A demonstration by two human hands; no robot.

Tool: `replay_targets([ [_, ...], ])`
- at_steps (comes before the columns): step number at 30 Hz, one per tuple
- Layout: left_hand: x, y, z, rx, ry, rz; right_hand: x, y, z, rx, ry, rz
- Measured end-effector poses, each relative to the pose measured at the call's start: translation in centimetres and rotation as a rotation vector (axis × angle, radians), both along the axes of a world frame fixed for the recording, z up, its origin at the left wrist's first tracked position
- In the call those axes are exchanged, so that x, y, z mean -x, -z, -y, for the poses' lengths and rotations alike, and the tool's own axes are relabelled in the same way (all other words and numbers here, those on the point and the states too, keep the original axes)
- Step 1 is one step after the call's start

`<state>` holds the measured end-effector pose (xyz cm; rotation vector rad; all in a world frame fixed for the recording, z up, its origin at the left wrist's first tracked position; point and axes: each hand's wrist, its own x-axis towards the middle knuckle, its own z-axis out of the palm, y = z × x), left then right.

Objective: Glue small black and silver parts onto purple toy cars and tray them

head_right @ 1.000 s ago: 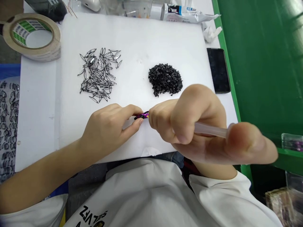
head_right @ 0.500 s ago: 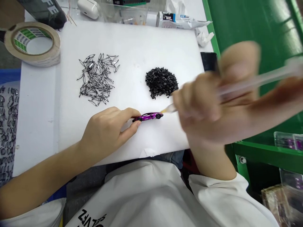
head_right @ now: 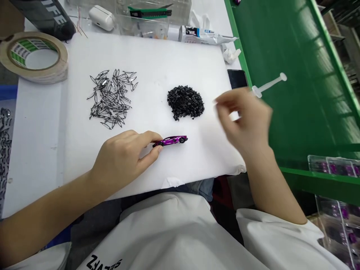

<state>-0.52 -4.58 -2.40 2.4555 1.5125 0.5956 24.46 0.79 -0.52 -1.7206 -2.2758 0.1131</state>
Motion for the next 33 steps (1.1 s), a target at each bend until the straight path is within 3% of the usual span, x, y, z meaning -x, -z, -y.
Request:
replay_targets([
  [6,0.1,0.0,0.0,-0.014,0.003,-0.003,3.4,1.7,0.3,0.01,0.02,0.15],
  [17,0.1,0.1,0.1,-0.014,0.006,-0.013,3.4,1.8,-0.3,-0.039,0.047,0.272],
  [21,0.1,0.1,0.1,-0.013,0.003,-0.012,2.3,1.1,-0.3,-0.003,-0.025,0.228],
  [27,0.0,0.1,0.1,-0.03,0.006,-0.004,1.2,1.1,-0.7,-0.009,-0.265,0.121],
  [33,0.1,0.1,0.0,-0.032,0.009,-0.004,1.1,2.0,-1.1,-0.094,-0.25,0.219],
])
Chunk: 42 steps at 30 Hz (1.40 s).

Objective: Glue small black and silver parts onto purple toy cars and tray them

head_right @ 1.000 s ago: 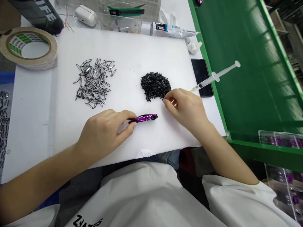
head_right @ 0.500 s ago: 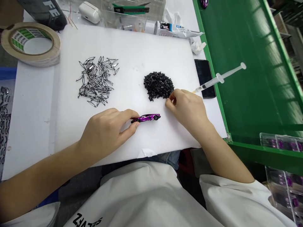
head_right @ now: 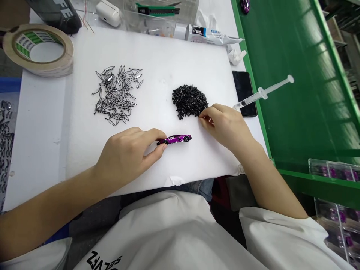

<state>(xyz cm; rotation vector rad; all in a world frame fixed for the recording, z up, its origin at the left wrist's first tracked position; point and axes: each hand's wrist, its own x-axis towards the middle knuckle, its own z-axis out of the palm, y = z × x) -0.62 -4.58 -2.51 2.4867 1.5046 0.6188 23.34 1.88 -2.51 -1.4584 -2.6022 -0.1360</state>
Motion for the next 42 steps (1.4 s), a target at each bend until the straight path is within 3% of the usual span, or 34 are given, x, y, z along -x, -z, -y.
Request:
replay_targets([
  [4,0.0,0.0,0.1,0.01,0.006,-0.004,1.3,-0.7,1.5,-0.121,-0.073,-0.07],
  [7,-0.1,0.1,0.1,0.012,0.008,-0.008,3.1,-1.3,3.3,-0.193,-0.211,-0.209],
  [10,-0.1,0.2,0.1,0.01,0.008,-0.013,4.5,-1.1,4.4,-0.294,-0.368,-0.198],
  [13,0.0,0.2,0.1,-0.005,0.013,-0.017,4.8,-0.5,4.4,-0.338,-0.41,-0.169],
  [28,0.0,0.4,0.2,-0.012,0.017,-0.02,4.9,-0.2,4.3,-0.36,-0.465,-0.165],
  [35,-0.1,0.3,0.2,0.0,0.02,-0.029,4.8,-1.0,4.2,-0.253,-0.46,-0.102],
  [40,0.0,0.2,0.2,0.013,0.021,-0.006,4.6,-2.7,3.1,-0.105,-0.28,-0.459],
  [42,0.0,0.2,0.3,0.019,0.027,-0.001,4.9,-3.3,2.0,-0.052,-0.185,-0.445],
])
